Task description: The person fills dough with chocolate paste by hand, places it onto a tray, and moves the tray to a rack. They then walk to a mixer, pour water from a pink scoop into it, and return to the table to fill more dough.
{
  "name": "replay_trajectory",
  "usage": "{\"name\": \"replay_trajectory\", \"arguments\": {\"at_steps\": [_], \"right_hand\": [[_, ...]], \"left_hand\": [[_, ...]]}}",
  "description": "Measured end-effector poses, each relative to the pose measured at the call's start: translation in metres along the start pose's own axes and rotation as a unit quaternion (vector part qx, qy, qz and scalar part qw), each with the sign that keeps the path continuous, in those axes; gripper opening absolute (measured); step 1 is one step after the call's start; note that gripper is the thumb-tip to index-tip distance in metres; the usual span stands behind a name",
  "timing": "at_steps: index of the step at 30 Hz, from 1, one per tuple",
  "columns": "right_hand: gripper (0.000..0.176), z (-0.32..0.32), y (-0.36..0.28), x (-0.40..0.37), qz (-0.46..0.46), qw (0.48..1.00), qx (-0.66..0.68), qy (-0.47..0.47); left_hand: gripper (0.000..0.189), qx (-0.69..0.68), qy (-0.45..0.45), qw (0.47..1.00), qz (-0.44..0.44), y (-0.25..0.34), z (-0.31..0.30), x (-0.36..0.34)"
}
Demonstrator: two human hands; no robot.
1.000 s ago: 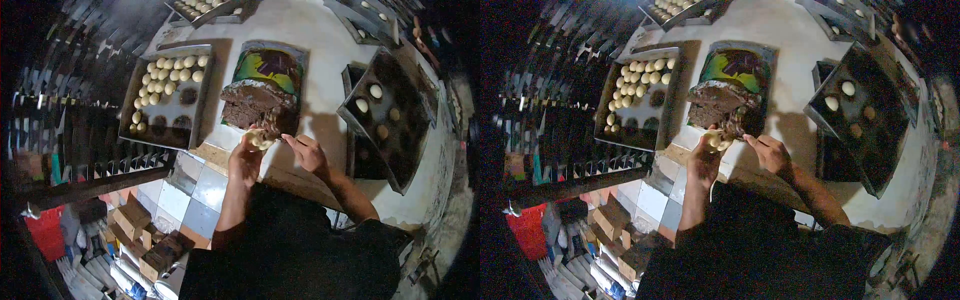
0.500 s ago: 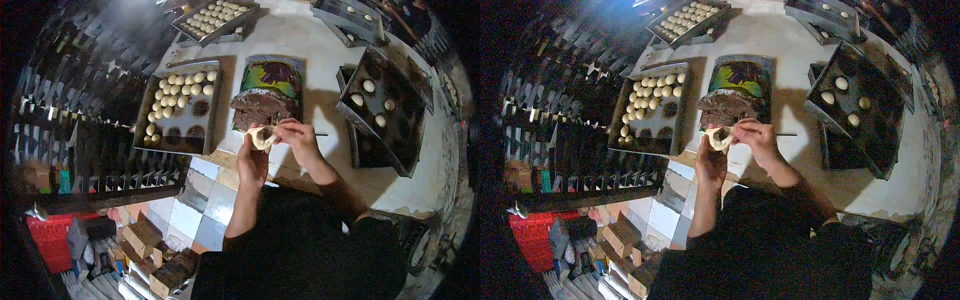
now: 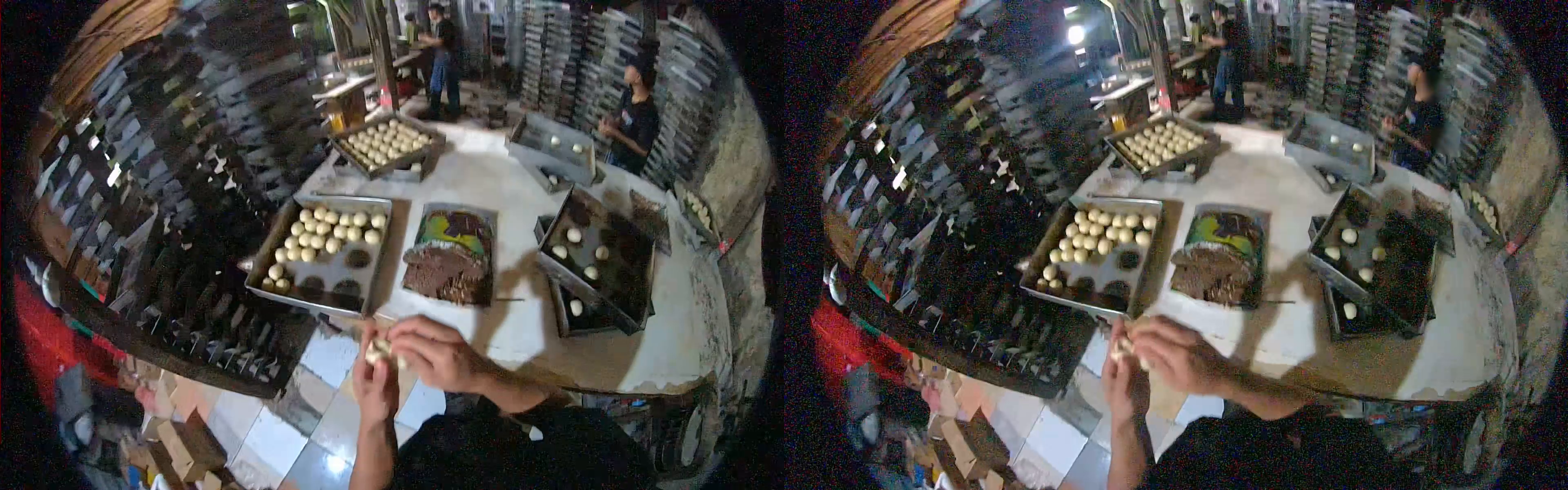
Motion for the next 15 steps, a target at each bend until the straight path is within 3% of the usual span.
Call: {"name": "replay_trajectory", "arguments": {"at_steps": [2, 5, 7, 8, 9, 12, 13, 15], "right_hand": [[0.015, 0.013, -0.023, -0.002, 0.006, 0.999, -0.029, -0.014], [0.02, 0.032, -0.042, -0.017, 0.194, 0.978, 0.02, -0.07], [0.027, 0.054, -0.034, -0.044, 0.257, 0.942, 0.193, -0.096], [0.03, 0.063, -0.035, -0.056, 0.293, 0.908, 0.278, -0.11], [0.031, 0.064, -0.045, -0.059, 0.3, 0.913, 0.272, -0.057], [0.027, 0.064, -0.075, -0.056, 0.11, 0.987, 0.109, -0.05], [0.021, 0.059, -0.095, -0.044, 0.099, 0.988, 0.063, -0.103], [0.022, 0.064, -0.096, -0.055, 0.095, 0.991, 0.023, -0.09]], "left_hand": [[0.051, 0.09, 0.002, 0.993, 0.07, 0.017, -0.021, -0.026], [0.033, 0.26, 0.036, 0.947, 0.184, 0.05, -0.025, -0.061], [0.038, 0.366, 0.022, 0.904, 0.218, 0.058, -0.027, -0.084], [0.03, 0.389, 0.006, 0.893, 0.228, 0.061, -0.024, -0.091], [0.028, 0.415, 0.023, 0.874, 0.253, 0.059, -0.024, -0.098], [0.042, 0.536, 0.048, 0.804, 0.253, 0.06, -0.027, -0.117], [0.049, 0.581, 0.05, 0.776, 0.24, 0.061, -0.027, -0.122], [0.055, 0.56, 0.04, 0.791, 0.241, 0.062, -0.024, -0.122]]}}
Point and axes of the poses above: each hand's wrist, its own x-axis towards the middle knuckle, its own z-axis out of the palm, y = z × x, the point moved 4 cm from there along x, towards the middle knuckle, and after that the axes turned 5 degrees about -x, right-handed, at the moved point
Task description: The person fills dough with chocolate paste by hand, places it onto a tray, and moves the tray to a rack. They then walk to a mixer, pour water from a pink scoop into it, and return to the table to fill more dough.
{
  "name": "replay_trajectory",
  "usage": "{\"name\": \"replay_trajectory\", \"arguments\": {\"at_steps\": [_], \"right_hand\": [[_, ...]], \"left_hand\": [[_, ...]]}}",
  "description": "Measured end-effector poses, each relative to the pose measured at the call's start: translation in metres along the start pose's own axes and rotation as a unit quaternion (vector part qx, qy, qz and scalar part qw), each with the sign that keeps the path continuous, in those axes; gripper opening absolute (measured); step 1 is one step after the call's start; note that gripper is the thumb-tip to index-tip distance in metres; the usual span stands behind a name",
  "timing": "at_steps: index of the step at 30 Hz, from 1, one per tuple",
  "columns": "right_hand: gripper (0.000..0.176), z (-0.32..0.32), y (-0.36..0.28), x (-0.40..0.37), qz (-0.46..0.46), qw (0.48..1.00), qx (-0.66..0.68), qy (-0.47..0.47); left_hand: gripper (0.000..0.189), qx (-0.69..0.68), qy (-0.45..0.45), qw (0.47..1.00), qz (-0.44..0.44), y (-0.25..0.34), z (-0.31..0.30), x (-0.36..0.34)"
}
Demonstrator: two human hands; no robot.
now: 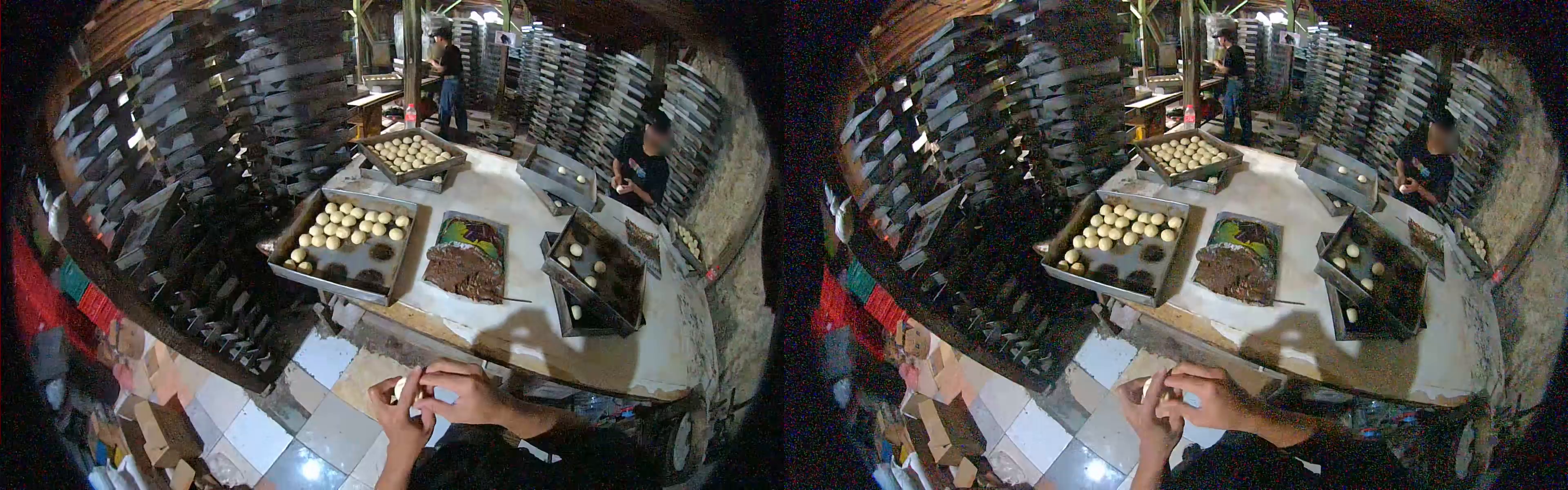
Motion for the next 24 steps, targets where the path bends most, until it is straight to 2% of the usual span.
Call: {"name": "replay_trajectory", "arguments": {"at_steps": [1, 2, 3, 5, 6, 8, 10, 12, 13, 14, 17, 18, 21, 22, 24], "right_hand": [[0.022, 0.0, 0.002, -0.002, -0.003, 1.0, -0.021, 0.011], [0.021, -0.008, -0.001, -0.002, -0.005, 0.999, -0.026, 0.035], [0.022, -0.015, 0.003, -0.002, -0.016, 0.999, -0.006, 0.049], [0.023, -0.034, 0.014, -0.007, -0.033, 0.996, 0.034, 0.079], [0.027, -0.047, 0.02, -0.01, -0.009, 0.996, 0.016, 0.091], [0.031, -0.065, 0.042, -0.023, 0.136, 0.982, 0.124, 0.049], [0.037, -0.086, 0.057, -0.039, 0.246, 0.936, 0.251, 0.027], [0.034, -0.121, 0.063, -0.048, 0.081, 0.986, 0.093, 0.111], [0.033, -0.139, 0.064, -0.054, -0.002, 0.988, 0.009, 0.151], [0.026, -0.158, 0.056, -0.053, 0.025, 0.983, -0.011, 0.181], [0.026, -0.194, 0.085, -0.073, -0.013, 0.962, -0.153, 0.225], [0.026, -0.213, 0.103, -0.082, -0.034, 0.957, -0.166, 0.236], [0.023, -0.28, 0.128, -0.102, 0.031, 0.953, -0.1, 0.284], [0.015, -0.302, 0.131, -0.106, 0.063, 0.95, -0.048, 0.302], [0.017, -0.32, 0.16, -0.125, 0.103, 0.96, 0.076, 0.247]], "left_hand": [[0.058, -0.014, -0.001, 1.0, 0.005, 0.001, 0.002, 0.002], [0.052, -0.156, 0.001, 0.987, -0.048, -0.002, 0.006, 0.004], [0.049, -0.295, 0.001, 0.95, -0.099, -0.005, 0.014, 0.005], [0.051, -0.547, -0.006, 0.813, -0.197, -0.009, 0.036, 0.003], [0.041, -0.57, -0.01, 0.801, -0.185, -0.014, 0.046, -0.001], [0.043, -0.394, -0.103, 0.906, -0.118, -0.007, 0.063, 0.004], [0.039, -0.37, -0.139, 0.919, -0.006, 0.005, 0.091, 0.016], [0.036, -0.266, -0.129, 0.955, 0.008, 0.035, 0.118, 0.045], [0.035, -0.214, -0.123, 0.969, 0.017, 0.053, 0.133, 0.057], [0.031, -0.226, -0.123, 0.966, -0.006, 0.065, 0.151, 0.064], [0.032, -0.247, -0.106, 0.961, -0.069, 0.078, 0.22, 0.066], [0.032, -0.267, -0.127, 0.954, -0.052, 0.085, 0.242, 0.067], [0.033, -0.427, -0.138, 0.894, 0.007, 0.101, 0.307, 0.065], [0.035, -0.501, -0.136, 0.855, -0.02, 0.107, 0.325, 0.06], [0.031, -0.452, -0.194, 0.869, 0.056, 0.123, 0.35, 0.068]]}}
Point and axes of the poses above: each hand's wrist, its own x-axis towards the middle knuckle, its own z-axis out of the palm, y = z × x, the point moved 4 cm from there along x, towards the middle knuckle, and after that the axes turned 5 degrees about -x, right-handed, at the moved point
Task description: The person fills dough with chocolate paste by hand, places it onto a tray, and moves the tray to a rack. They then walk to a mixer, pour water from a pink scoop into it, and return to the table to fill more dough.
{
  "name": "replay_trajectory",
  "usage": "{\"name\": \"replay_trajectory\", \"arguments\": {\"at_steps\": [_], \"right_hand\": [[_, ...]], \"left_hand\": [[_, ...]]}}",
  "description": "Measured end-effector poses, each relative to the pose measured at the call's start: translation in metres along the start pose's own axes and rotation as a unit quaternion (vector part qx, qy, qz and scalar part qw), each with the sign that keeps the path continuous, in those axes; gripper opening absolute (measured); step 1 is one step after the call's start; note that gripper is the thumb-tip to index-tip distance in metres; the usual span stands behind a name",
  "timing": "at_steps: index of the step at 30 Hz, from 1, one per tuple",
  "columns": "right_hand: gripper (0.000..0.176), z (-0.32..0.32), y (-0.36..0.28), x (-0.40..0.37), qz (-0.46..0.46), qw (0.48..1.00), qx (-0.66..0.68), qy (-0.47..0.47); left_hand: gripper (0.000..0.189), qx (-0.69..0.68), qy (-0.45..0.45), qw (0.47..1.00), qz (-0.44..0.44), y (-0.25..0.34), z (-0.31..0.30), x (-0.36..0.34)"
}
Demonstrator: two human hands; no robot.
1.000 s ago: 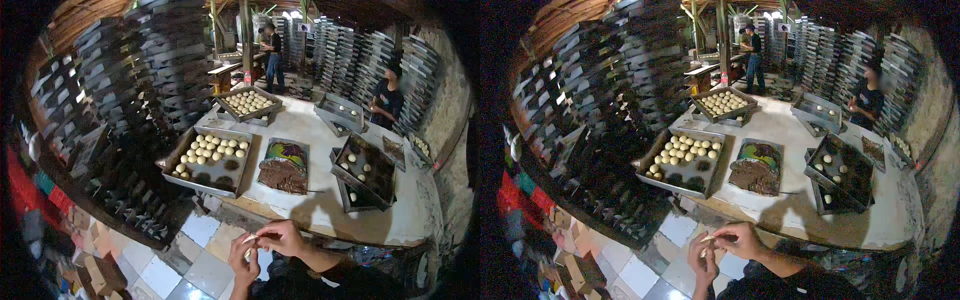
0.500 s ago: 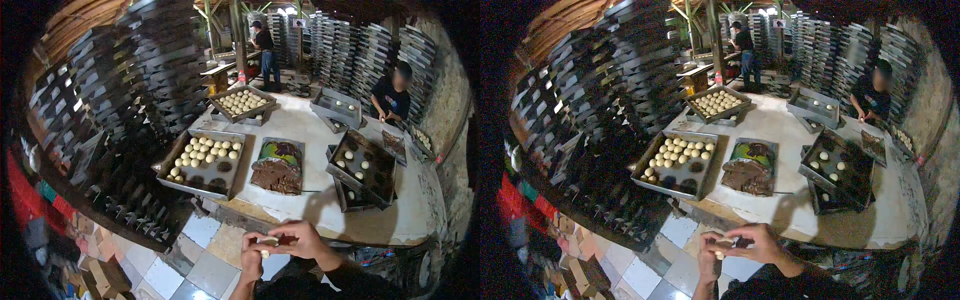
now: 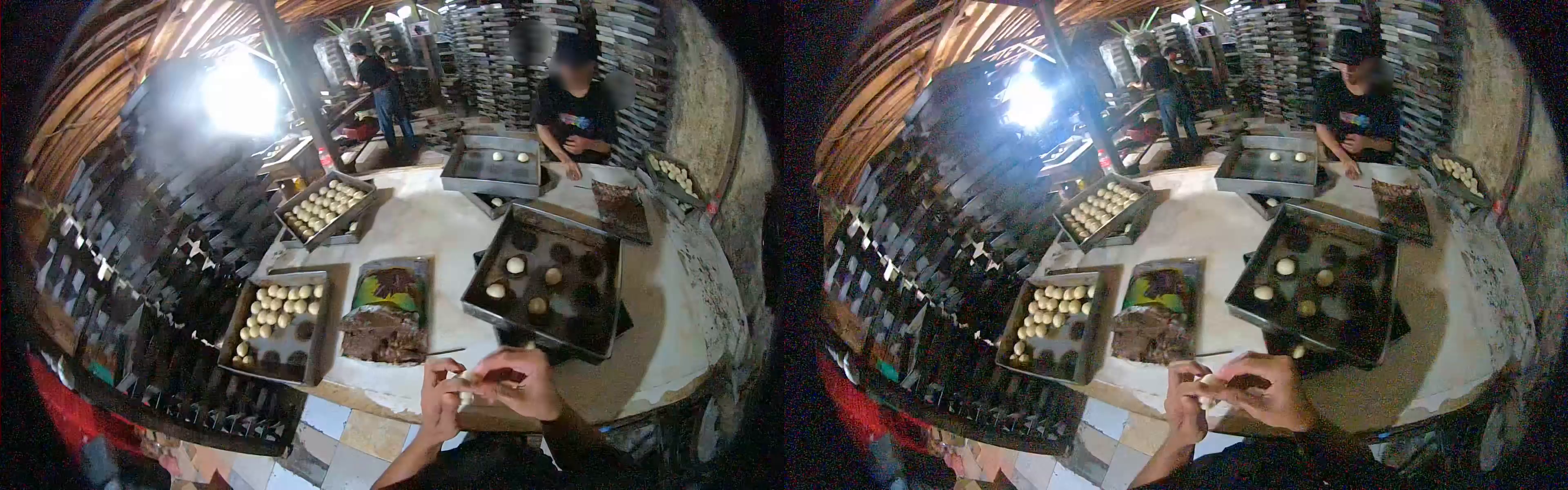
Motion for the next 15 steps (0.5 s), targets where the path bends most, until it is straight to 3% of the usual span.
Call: {"name": "replay_trajectory", "arguments": {"at_steps": [1, 2, 5, 6, 9, 10, 13, 14, 15], "right_hand": [[0.018, -0.01, 0.014, -0.001, 0.038, 0.997, 0.052, -0.033], [0.025, -0.02, 0.018, -0.001, -0.019, 0.999, 0.046, -0.015], [0.028, -0.032, 0.013, 0.002, -0.142, 0.984, 0.047, 0.099], [0.023, -0.036, 0.011, 0.002, -0.188, 0.971, -0.053, 0.139], [0.023, -0.058, 0.034, 0.004, -0.253, 0.951, -0.081, 0.16], [0.02, -0.065, 0.039, 0.005, -0.25, 0.948, -0.038, 0.192], [0.01, -0.074, 0.069, 0.012, -0.166, 0.971, 0.054, 0.166], [0.007, -0.07, 0.084, 0.014, -0.174, 0.969, 0.058, 0.165], [0.008, -0.072, 0.094, 0.016, -0.128, 0.989, -0.019, 0.074]], "left_hand": [[0.03, 0.029, -0.041, 0.999, 0.014, -0.004, 0.009, 0.01], [0.025, 0.111, -0.087, 0.987, 0.076, -0.01, 0.013, 0.019], [0.031, 0.101, 0.043, 0.992, 0.061, -0.014, 0.042, 0.042], [0.047, 0.134, 0.059, 0.988, 0.044, -0.02, 0.049, 0.046], [0.059, 0.004, 0.121, 0.992, 0.032, -0.037, 0.076, 0.062], [0.068, -0.004, 0.086, 0.996, -0.009, -0.048, 0.08, 0.065], [0.06, -0.057, -0.099, 0.991, -0.07, -0.08, 0.094, 0.087], [0.039, -0.063, -0.103, 0.991, -0.055, -0.089, 0.099, 0.091], [0.031, -0.026, -0.065, 0.997, -0.042, -0.097, 0.097, 0.091]]}}
Point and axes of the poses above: each hand's wrist, its own x-axis towards the middle knuckle, its own z-axis out of the palm, y = z × x, the point moved 4 cm from there along x, towards the middle knuckle, and after that the axes turned 5 degrees about -x, right-handed, at the moved point
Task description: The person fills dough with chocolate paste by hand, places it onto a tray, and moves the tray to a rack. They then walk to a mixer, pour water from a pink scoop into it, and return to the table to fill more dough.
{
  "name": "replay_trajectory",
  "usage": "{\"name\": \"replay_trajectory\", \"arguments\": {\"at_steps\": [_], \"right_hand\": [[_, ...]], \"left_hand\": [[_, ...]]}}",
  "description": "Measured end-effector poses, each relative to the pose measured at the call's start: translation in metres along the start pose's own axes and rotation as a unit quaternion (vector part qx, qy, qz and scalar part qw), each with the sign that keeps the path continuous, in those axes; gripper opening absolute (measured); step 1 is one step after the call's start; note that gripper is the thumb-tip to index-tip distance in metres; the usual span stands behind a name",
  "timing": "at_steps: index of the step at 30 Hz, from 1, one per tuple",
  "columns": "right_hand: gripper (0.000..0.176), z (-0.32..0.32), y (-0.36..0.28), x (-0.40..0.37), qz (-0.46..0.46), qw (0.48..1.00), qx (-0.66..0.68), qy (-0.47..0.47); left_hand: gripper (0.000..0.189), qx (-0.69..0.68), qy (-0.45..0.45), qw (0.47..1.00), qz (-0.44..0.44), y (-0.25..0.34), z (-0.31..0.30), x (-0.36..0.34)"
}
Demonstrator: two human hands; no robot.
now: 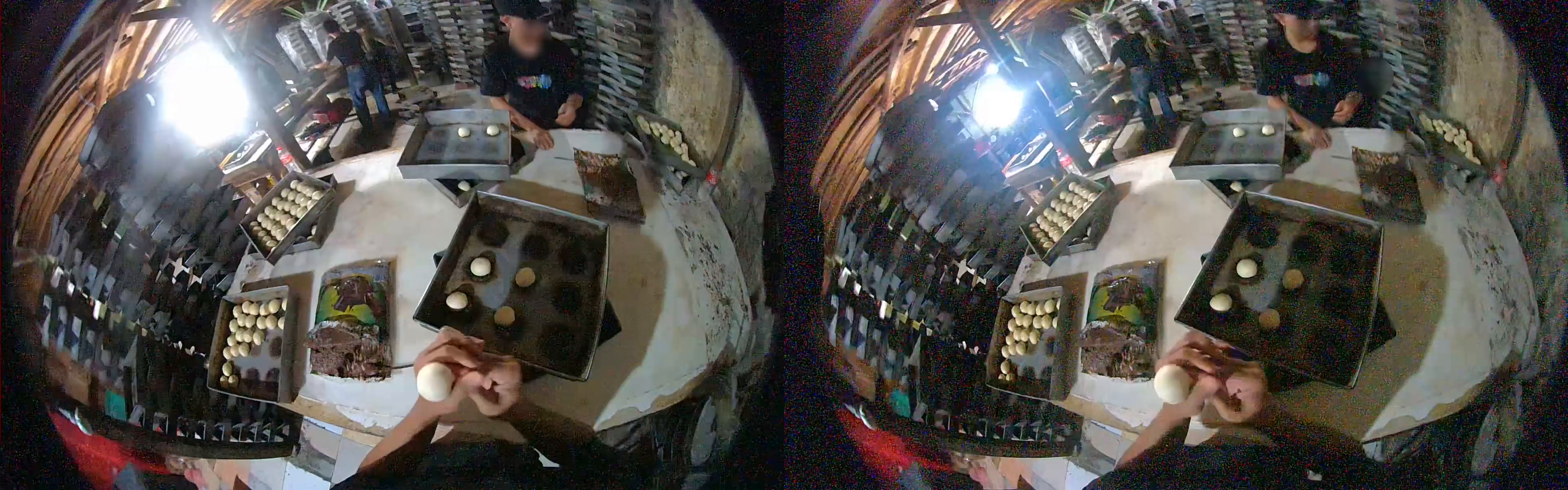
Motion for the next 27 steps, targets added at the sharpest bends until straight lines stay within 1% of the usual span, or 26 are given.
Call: {"name": "replay_trajectory", "arguments": {"at_steps": [1, 2, 3, 5, 6, 7, 8, 10, 12, 13, 14, 15, 16, 18, 19, 20, 21, 22, 23, 24, 25, 26, 27], "right_hand": [[0.01, -0.01, 0.001, 0.01, 0.044, 0.992, -0.065, -0.103], [0.013, -0.016, 0.008, 0.009, 0.088, 0.967, -0.126, -0.205], [0.021, -0.022, 0.024, -0.009, 0.109, 0.97, -0.123, -0.18], [0.026, -0.033, 0.01, -0.002, 0.095, 0.979, -0.175, -0.046], [0.028, -0.038, 0.002, 0.002, 0.091, 0.975, -0.204, 0.02], [0.03, -0.035, -0.006, 0.003, 0.029, 0.975, -0.219, -0.027], [0.034, -0.029, -0.013, 0.012, 0.012, 0.956, -0.268, -0.118], [0.033, -0.018, 0.006, -0.017, 0.036, 0.95, -0.249, -0.187], [0.028, -0.032, 0.013, -0.033, 0.098, 0.964, -0.199, -0.147], [0.026, -0.042, 0.018, -0.036, 0.117, 0.969, -0.177, -0.13], [0.021, -0.055, 0.028, -0.04, 0.178, 0.966, -0.151, -0.108], [0.019, -0.068, 0.041, -0.046, 0.237, 0.96, -0.123, -0.085], [0.022, -0.083, 0.063, -0.059, 0.3, 0.947, -0.108, -0.036], [0.028, -0.128, 0.103, -0.059, 0.275, 0.93, -0.242, 0.022], [0.031, -0.15, 0.123, -0.06, 0.269, 0.911, -0.307, 0.053], [0.034, -0.166, 0.142, -0.053, 0.231, 0.875, -0.426, 0.01], [0.038, -0.174, 0.155, -0.052, 0.186, 0.823, -0.536, -0.034], [0.043, -0.183, 0.176, -0.072, 0.207, 0.796, -0.563, -0.077], [0.048, -0.19, 0.203, -0.096, 0.224, 0.768, -0.587, -0.119], [0.054, -0.186, 0.222, -0.102, 0.238, 0.74, -0.609, -0.159], [0.068, -0.165, 0.194, -0.077, 0.334, 0.709, -0.559, -0.269], [0.068, -0.163, 0.196, -0.077, 0.325, 0.709, -0.561, -0.279], [0.069, -0.172, 0.202, -0.082, 0.312, 0.711, -0.558, -0.292]], "left_hand": [[0.025, 0.035, 0.038, 0.999, 0.009, -0.008, -0.003, -0.002], [0.018, 0.081, 0.037, 0.995, -0.042, -0.019, -0.01, -0.004], [0.018, 0.127, 0.03, 0.987, -0.093, -0.03, -0.017, -0.007], [0.011, 0.201, 0.013, 0.965, -0.169, -0.053, -0.013, -0.026], [0.01, 0.199, -0.012, 0.956, -0.215, -0.069, -0.01, -0.036], [0.011, 0.167, -0.05, 0.947, -0.271, -0.084, -0.003, -0.047], [0.014, 0.119, -0.092, 0.93, -0.335, -0.097, 0.006, -0.061], [0.022, 0.001, -0.173, 0.87, -0.462, -0.112, 0.022, -0.085], [0.031, -0.078, -0.236, 0.806, -0.538, -0.109, 0.033, -0.098], [0.036, -0.092, -0.257, 0.794, -0.544, -0.104, 0.034, -0.098], [0.041, -0.093, -0.267, 0.796, -0.536, -0.1, 0.033, -0.097], [0.046, -0.082, -0.266, 0.811, -0.515, -0.096, 0.027, -0.092], [0.048, -0.063, -0.249, 0.837, -0.484, -0.09, 0.018, -0.09], [0.054, -0.019, -0.21, 0.883, -0.419, -0.078, -0.003, -0.086], [0.059, -0.015, -0.187, 0.893, -0.41, -0.075, -0.018, -0.085], [0.055, 0.016, -0.167, 0.897, -0.409, -0.067, -0.036, -0.081], [0.045, -0.032, -0.094, 0.897, -0.43, -0.06, -0.053, -0.086], [0.035, -0.068, -0.024, 0.898, -0.433, -0.049, -0.07, -0.086], [0.031, -0.047, 0.009, 0.908, -0.416, -0.04, -0.088, -0.087], [0.028, -0.022, 0.043, 0.916, -0.397, -0.032, -0.109, -0.09], [0.027, -0.017, 0.07, 0.921, -0.382, -0.029, -0.134, -0.102], [0.026, -0.009, 0.101, 0.925, -0.366, -0.03, -0.157, -0.117], [0.025, 0.01, 0.138, 0.918, -0.371, -0.027, -0.177, -0.128]]}}
Point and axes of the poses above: each hand's wrist, its own x-axis towards the middle knuckle, its own z-axis out of the palm, y = z × x, the point moved 4 cm from there along x, towards the middle knuckle, and after that the axes turned 5 degrees about -x, right-handed, at the moved point
